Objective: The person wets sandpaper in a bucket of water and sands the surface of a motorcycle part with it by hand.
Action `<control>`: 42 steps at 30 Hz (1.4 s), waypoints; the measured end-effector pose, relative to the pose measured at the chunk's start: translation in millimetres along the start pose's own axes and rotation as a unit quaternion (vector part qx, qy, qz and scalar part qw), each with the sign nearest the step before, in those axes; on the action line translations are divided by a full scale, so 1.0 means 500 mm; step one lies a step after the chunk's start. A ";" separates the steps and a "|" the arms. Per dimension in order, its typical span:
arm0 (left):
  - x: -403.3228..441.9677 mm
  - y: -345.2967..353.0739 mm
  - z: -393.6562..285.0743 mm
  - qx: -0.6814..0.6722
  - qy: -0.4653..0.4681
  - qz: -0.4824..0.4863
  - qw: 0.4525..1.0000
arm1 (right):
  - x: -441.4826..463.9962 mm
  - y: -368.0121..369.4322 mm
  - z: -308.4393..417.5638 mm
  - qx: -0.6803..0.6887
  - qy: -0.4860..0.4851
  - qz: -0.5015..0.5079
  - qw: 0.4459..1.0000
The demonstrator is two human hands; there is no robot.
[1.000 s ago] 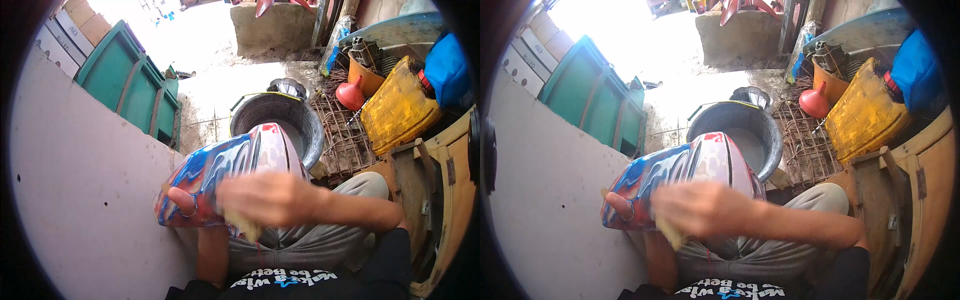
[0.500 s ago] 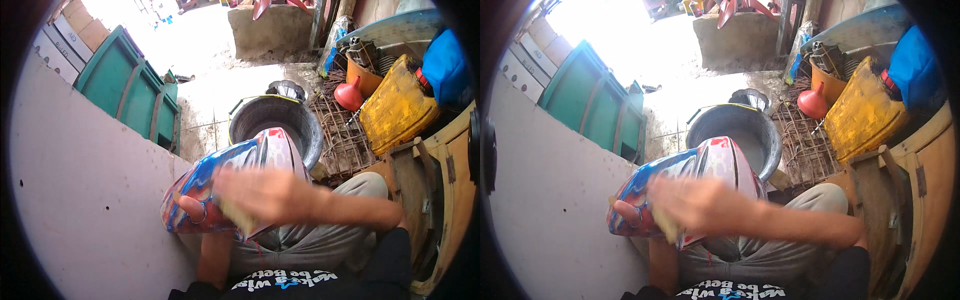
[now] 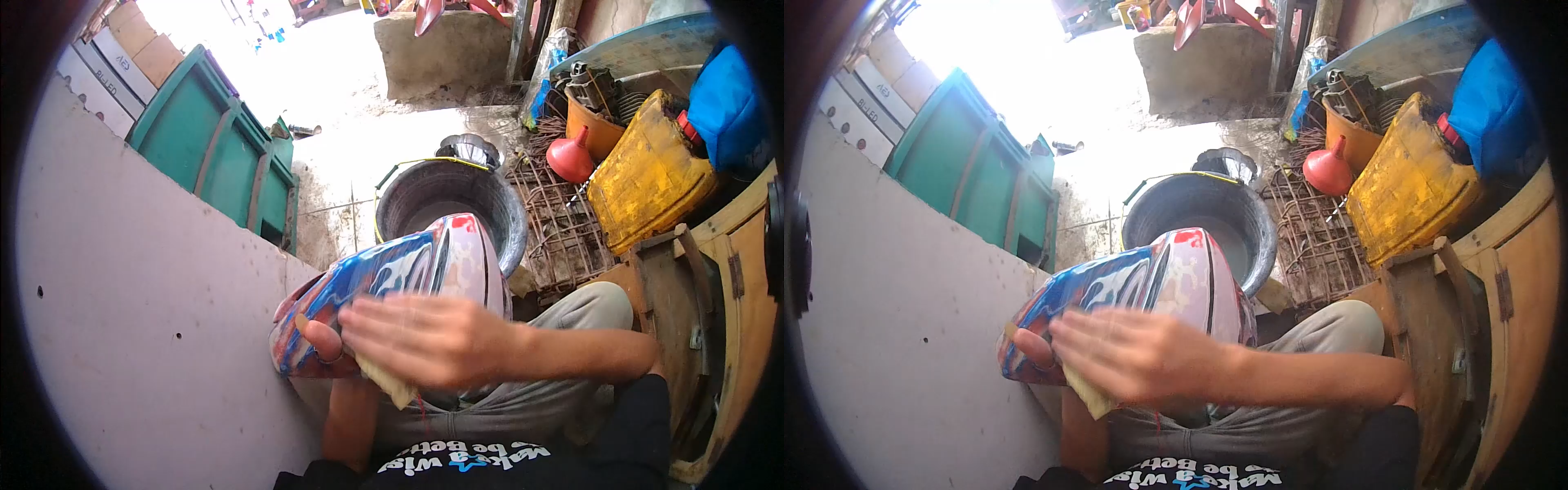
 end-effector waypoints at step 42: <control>0.019 0.006 -0.119 -0.016 0.048 -0.025 0.998 | 0.046 0.020 -0.075 0.005 0.012 0.076 0.997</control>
Point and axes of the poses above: each hand's wrist, its own x-axis towards the middle knuckle, its own y-axis out of the palm, z = x × y, the point moved 1 cm from there along x, towards the middle knuckle, and after that the axes turned 9 degrees about -z, right-handed, at the moved point
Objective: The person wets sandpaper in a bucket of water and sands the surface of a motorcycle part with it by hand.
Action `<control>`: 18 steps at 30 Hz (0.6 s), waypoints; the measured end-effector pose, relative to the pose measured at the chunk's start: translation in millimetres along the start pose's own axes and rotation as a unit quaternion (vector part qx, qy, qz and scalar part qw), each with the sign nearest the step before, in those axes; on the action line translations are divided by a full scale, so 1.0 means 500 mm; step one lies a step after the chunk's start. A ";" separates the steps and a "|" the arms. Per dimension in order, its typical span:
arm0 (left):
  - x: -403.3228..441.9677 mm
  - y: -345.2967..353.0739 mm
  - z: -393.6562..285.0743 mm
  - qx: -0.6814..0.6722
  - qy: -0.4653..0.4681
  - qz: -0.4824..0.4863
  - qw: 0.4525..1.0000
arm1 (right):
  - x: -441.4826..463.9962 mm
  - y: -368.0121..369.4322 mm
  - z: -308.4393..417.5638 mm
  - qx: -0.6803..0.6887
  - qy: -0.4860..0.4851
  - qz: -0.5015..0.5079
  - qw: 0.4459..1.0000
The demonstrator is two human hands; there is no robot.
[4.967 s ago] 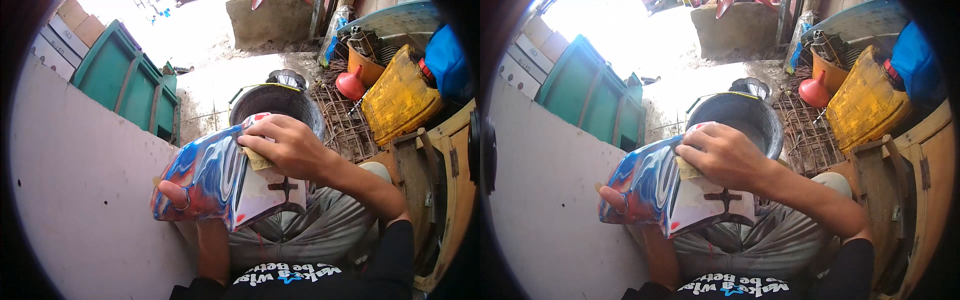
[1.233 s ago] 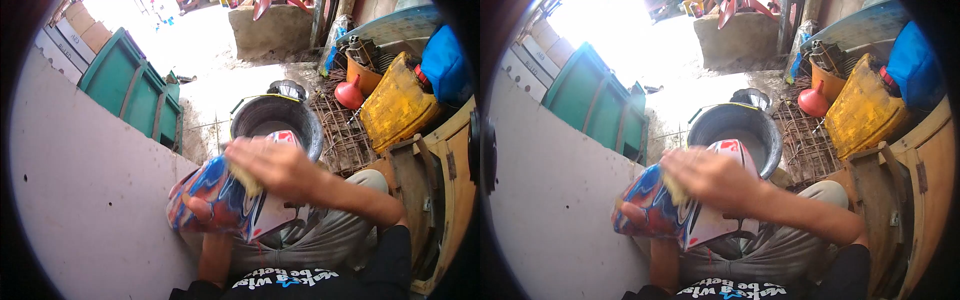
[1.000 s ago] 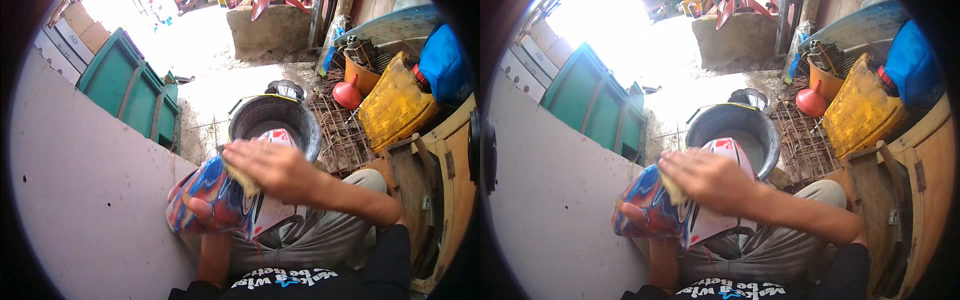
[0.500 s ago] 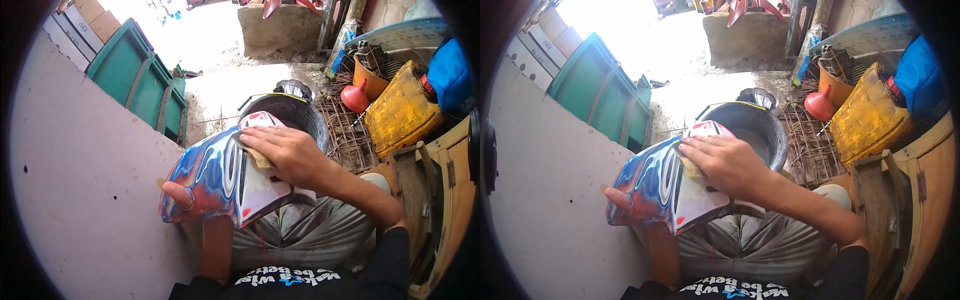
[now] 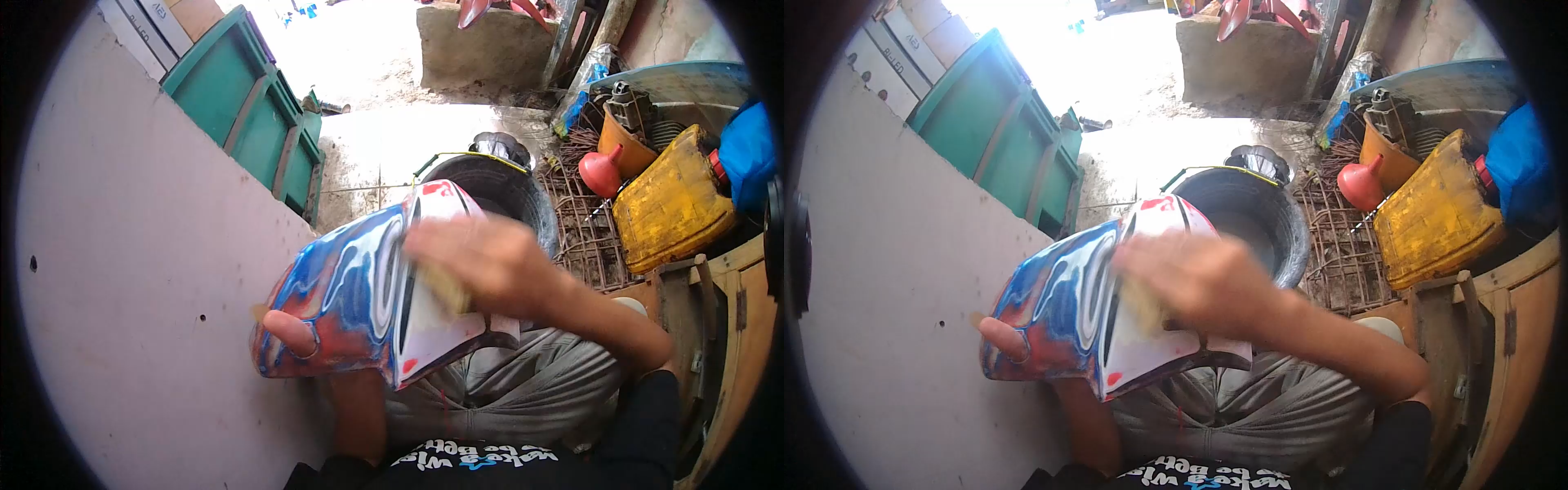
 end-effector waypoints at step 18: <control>0.008 0.017 -0.002 0.140 0.025 -0.021 0.990 | -0.048 0.000 -0.015 -0.028 0.051 -0.023 0.998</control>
Point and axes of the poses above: each hand's wrist, its own x-axis towards the middle knuckle, its own y-axis out of the palm, z = x × y, the point moved 1 cm from there along x, towards the middle knuckle, and after that the axes turned 9 degrees about -z, right-handed, at the moved point
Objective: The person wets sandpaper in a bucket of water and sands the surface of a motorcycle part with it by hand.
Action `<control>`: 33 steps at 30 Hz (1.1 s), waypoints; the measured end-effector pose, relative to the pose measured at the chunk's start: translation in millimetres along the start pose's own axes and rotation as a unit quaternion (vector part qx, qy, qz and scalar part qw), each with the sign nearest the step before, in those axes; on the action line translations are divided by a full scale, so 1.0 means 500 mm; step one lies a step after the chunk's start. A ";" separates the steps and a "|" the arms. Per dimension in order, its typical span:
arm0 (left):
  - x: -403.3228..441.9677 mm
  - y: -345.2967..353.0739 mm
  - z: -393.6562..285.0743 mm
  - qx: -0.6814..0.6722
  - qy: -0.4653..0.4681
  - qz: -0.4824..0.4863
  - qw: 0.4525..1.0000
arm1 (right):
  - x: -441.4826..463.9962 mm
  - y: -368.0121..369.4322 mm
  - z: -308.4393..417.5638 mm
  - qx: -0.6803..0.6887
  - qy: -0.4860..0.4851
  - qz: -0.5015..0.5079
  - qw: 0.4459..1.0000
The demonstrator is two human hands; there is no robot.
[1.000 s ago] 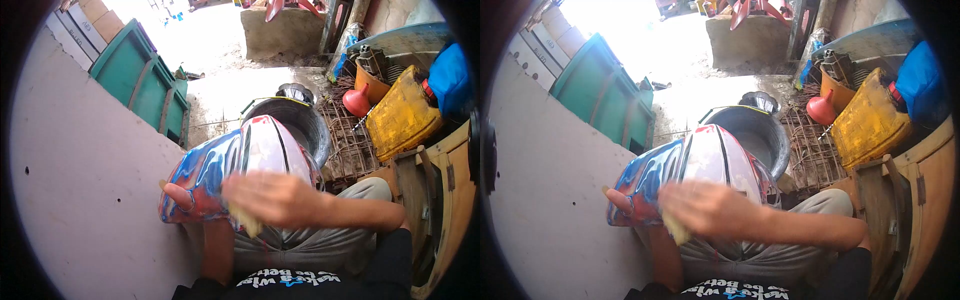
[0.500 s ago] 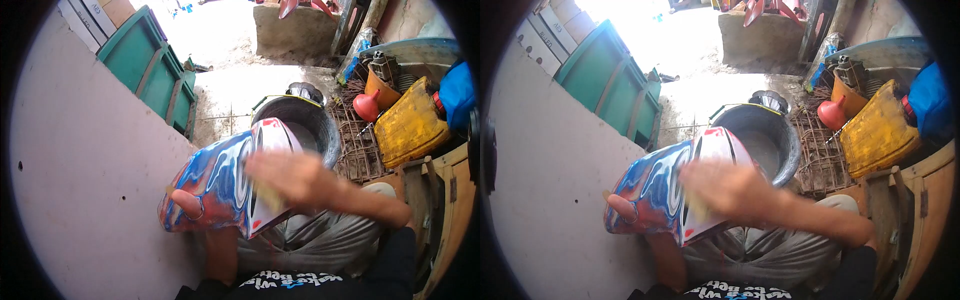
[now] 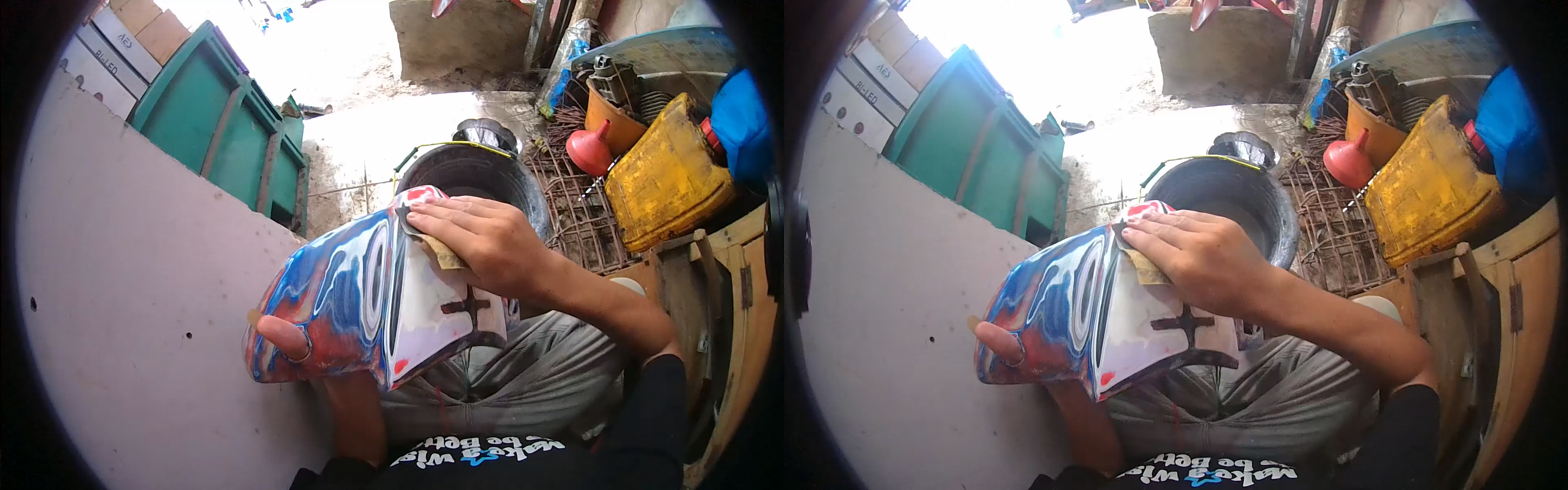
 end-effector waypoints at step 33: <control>0.037 -0.087 0.023 0.098 0.143 -0.094 0.980 | -0.032 0.029 0.067 0.102 -0.146 -0.033 0.983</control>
Point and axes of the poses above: each hand's wrist, its own x-axis towards the middle knuckle, its own y-axis out of the palm, z = x × y, the point moved 1 cm from there along x, towards the middle knuckle, and after that the axes turned 9 degrees about -z, right-handed, at the moved point
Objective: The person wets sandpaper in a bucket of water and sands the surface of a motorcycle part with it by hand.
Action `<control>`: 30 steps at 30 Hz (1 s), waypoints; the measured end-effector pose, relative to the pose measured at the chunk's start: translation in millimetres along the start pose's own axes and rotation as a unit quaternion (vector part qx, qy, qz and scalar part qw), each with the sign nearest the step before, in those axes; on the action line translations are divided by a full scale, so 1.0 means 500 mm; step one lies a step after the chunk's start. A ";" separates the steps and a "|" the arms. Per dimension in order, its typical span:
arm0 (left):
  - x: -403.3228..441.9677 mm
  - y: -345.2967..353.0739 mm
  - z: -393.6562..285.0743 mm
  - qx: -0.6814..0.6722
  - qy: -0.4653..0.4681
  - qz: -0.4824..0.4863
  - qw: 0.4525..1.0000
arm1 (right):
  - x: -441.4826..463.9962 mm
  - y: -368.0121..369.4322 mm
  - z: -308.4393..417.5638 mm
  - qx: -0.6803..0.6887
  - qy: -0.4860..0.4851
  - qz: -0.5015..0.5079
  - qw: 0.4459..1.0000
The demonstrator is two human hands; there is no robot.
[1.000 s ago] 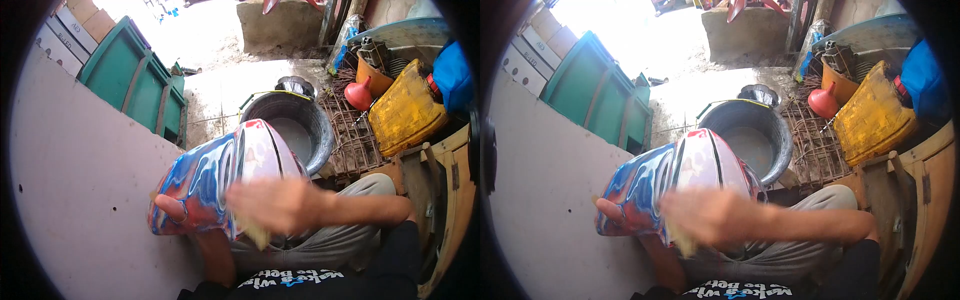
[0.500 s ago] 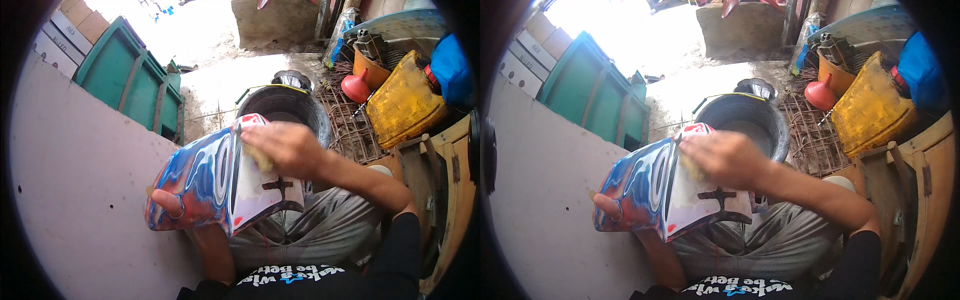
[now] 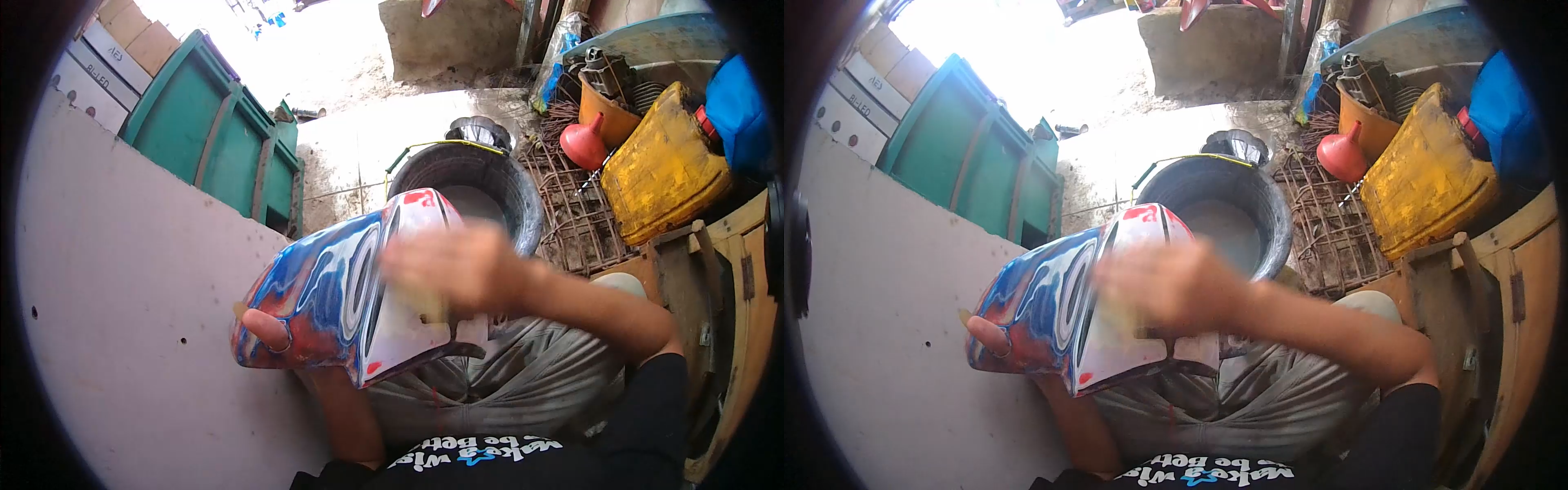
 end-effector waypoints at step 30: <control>-0.027 0.060 -0.020 0.044 -0.015 0.019 0.999 | -0.027 -0.008 -0.094 -0.145 0.147 0.032 0.978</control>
Point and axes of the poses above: each hand's wrist, its own x-axis towards the middle knuckle, its own y-axis out of the palm, z = x × y, the point moved 1 cm from there along x, towards the middle knuckle, and after that the axes turned 9 degrees about -z, right-handed, at the moved point
